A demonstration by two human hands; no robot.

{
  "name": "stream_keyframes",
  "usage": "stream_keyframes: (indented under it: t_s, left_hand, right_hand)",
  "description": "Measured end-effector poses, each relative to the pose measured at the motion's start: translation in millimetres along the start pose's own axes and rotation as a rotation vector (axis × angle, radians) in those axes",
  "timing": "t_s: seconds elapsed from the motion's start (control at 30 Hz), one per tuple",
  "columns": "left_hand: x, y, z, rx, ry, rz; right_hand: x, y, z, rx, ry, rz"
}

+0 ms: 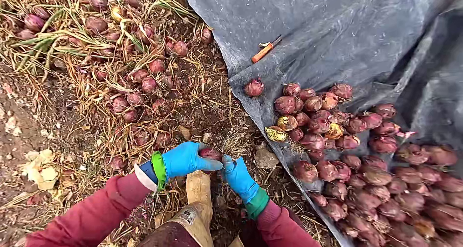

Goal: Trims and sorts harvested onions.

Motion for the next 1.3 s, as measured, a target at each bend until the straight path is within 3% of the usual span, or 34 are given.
stream_keyframes:
  t_s: [0.07, 0.2, 0.3, 0.47, 0.57, 0.67, 0.73, 0.77, 0.83, 0.9, 0.93, 0.97, 1.07, 1.13, 1.23, 1.3]
  left_hand:
    - [4.3, 2.5, -10.9, 0.074, -0.048, -0.027]
    - [7.0, 6.8, -4.9, 0.655, 0.154, -0.185]
    - [13.0, 3.6, 4.3, 0.711, 0.241, -0.285]
    - [22.5, -73.2, -34.7, 0.511, 0.423, -0.497]
    - [7.6, -35.5, -38.1, 0.271, 0.533, -0.364]
    - [9.5, 37.4, -18.1, 0.01, 0.492, 0.028]
    - [8.0, 58.5, -13.6, -0.057, 0.42, 0.232]
    - [6.9, 50.5, -21.3, -0.101, 0.481, 0.247]
    - [15.6, 2.2, -62.9, -0.256, 0.788, 0.158]
    - [31.5, -64.5, -110.7, -0.303, 1.072, -0.082]
    - [42.0, -96.6, -130.2, -0.276, 1.132, -0.202]
    - [55.1, -124.8, -144.6, -0.245, 1.137, -0.285]
    - [94.5, -174.7, -144.4, -0.147, 0.9, -0.371]
    - [114.9, -181.8, -131.1, -0.114, 0.699, -0.308]
    - [127.4, -173.6, -92.1, 0.241, 0.4, -0.327]
    - [122.2, -166.5, -67.2, 0.391, 0.369, -0.41]
  right_hand:
    - [5.2, 1.5, -0.1, -0.131, 0.003, 0.064]
    - [10.5, 7.5, 1.9, -0.294, 0.015, 0.374]
    - [6.0, 10.0, 4.1, -0.123, 0.03, 0.399]
    - [-38.6, 12.7, -7.0, 0.322, 0.056, 0.299]
    - [-55.1, 52.8, -18.1, 0.412, 0.112, 0.42]
    - [-68.0, 80.0, -19.8, 0.427, 0.116, 0.464]
    - [-77.0, 79.0, -19.5, 0.483, 0.157, 0.466]
    - [-79.3, 69.7, -22.2, 0.509, 0.185, 0.452]
    - [-64.9, 37.5, -27.8, 0.573, 0.233, 0.328]
    - [-48.3, 5.1, -29.0, 0.582, 0.209, 0.155]
    - [-38.1, -5.7, -29.4, 0.491, 0.164, 0.132]
    - [-24.6, -8.5, -30.9, 0.295, 0.099, 0.202]
    - [4.6, 42.0, -34.0, -0.408, -0.211, 0.761]
    - [-4.6, 74.8, -38.1, -0.442, -0.25, 0.892]
    - [-36.9, 93.6, -43.4, -0.305, -0.206, 0.944]
    - [-52.4, 99.5, -39.4, -0.255, -0.219, 0.959]
Point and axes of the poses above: each hand's wrist, its own x-axis towards the middle knuckle, its own z-axis out of the palm, y = z × x, the point moved 3 cm from there along x, towards the middle knuckle, and after that the axes turned 12 degrees about x, right-handed, at the moved point
